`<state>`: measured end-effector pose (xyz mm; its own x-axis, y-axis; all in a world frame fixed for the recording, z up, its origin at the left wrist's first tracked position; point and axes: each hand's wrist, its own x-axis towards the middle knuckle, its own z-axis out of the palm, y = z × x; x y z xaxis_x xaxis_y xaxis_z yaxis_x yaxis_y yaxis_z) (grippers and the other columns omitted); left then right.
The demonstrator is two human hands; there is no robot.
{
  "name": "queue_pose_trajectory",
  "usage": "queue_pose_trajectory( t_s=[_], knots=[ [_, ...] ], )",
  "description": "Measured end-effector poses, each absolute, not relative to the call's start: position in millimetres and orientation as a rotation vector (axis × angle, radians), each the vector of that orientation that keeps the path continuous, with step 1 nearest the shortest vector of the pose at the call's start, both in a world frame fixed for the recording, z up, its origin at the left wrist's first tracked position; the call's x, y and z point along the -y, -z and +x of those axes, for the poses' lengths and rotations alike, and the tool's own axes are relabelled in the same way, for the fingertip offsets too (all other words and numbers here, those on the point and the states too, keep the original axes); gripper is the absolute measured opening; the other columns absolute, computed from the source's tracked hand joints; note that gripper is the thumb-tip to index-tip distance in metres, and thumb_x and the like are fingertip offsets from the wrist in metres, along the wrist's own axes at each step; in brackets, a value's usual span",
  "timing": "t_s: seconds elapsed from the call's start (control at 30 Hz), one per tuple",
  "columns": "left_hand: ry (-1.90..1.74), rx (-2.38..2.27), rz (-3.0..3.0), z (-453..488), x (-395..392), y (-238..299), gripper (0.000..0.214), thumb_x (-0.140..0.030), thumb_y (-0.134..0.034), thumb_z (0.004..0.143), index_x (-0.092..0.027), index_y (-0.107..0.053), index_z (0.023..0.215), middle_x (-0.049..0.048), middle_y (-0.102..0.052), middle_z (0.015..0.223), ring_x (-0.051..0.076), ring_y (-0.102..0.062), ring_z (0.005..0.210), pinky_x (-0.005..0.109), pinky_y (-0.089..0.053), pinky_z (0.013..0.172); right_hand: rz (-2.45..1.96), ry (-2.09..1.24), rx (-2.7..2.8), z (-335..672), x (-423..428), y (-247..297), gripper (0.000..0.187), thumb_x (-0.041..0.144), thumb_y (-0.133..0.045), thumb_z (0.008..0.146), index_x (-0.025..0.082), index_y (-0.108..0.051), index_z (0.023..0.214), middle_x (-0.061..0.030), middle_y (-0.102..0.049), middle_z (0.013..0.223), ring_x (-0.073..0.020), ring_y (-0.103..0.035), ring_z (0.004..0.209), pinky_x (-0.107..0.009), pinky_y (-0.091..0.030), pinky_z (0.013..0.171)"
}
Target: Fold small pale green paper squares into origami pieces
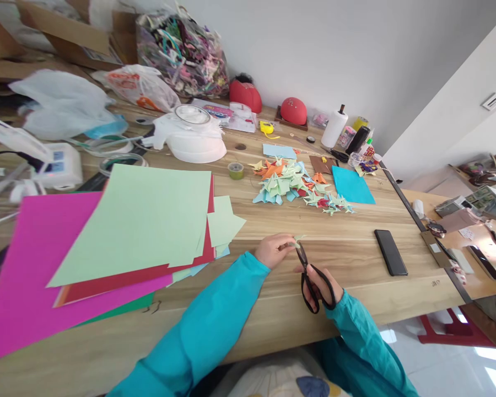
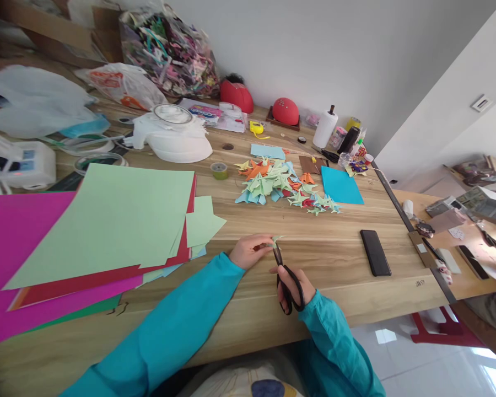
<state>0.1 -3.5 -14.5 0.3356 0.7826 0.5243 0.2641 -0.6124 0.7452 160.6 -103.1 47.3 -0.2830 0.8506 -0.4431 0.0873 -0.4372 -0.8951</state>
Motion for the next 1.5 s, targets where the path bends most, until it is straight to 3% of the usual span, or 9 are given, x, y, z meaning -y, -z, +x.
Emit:
queue_pose_trajectory(
  t_s=[0.1,0.4,1.5],
  knots=[
    [-1.316,-0.883,2.162,-0.9,2.4,14.4,0.013,-0.023,-0.054,0.078,-0.019,-0.066,0.081,0.0081,-0.067,0.097,0.017,-0.063,0.089,0.028,-0.052,0.078,-1.420,-1.766,1.184,159.1,104.2,-48.3,0.071,0.065,-0.039,0.073,0.006,-0.047,0.113,0.0057,-0.047,0.041,-0.0080,-0.042,0.025,-0.016,-0.027,0.024],
    [-1.439,-0.869,2.397,-2.2,3.2,14.9,0.017,-0.017,-0.050,0.080,-0.019,-0.066,0.088,0.0073,-0.067,0.098,0.015,-0.062,0.090,0.028,-0.052,0.080,-1.462,-1.722,1.151,156.6,107.6,-46.1,0.073,0.067,-0.042,0.071,0.005,-0.050,0.110,0.0065,-0.045,0.039,-0.0069,-0.038,0.024,-0.017,-0.029,0.022],
    [-1.514,-0.910,2.469,-3.9,6.3,7.3,0.018,-0.017,-0.048,0.081,-0.021,-0.065,0.086,0.0052,-0.066,0.099,0.014,-0.062,0.085,0.027,-0.052,0.074,-1.439,-1.688,1.230,160.9,106.6,-42.3,0.059,0.062,-0.040,0.076,0.008,-0.054,0.097,0.0087,-0.040,0.034,-0.0045,-0.031,0.020,-0.014,-0.021,0.019]
  ],
)
